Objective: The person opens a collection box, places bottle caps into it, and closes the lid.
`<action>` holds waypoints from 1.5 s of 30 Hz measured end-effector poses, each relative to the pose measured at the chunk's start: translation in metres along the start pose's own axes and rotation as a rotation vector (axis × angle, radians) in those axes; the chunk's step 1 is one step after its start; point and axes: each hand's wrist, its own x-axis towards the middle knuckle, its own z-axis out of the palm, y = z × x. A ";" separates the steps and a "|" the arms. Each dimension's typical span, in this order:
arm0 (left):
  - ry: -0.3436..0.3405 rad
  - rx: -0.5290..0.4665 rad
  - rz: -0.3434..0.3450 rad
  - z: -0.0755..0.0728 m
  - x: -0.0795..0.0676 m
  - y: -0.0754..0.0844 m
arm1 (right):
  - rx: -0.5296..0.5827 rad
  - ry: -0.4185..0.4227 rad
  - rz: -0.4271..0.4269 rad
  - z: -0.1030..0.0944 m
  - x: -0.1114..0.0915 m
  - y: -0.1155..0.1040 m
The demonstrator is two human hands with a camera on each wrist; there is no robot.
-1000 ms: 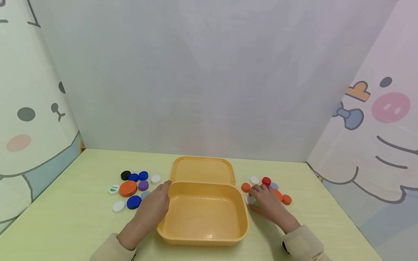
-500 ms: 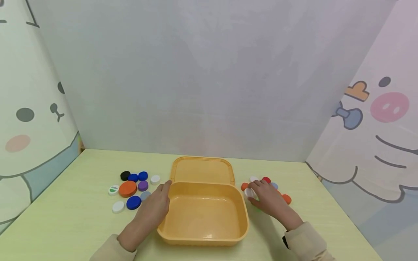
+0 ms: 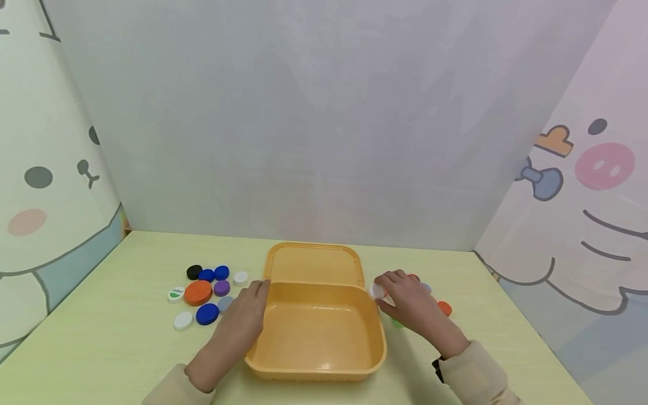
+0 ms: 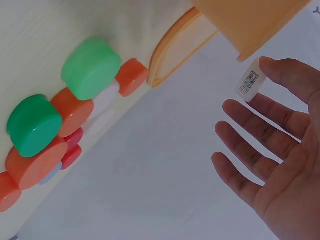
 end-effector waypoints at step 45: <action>0.056 0.140 0.040 0.004 -0.001 0.004 | 0.089 -0.260 -0.143 0.037 0.014 -0.053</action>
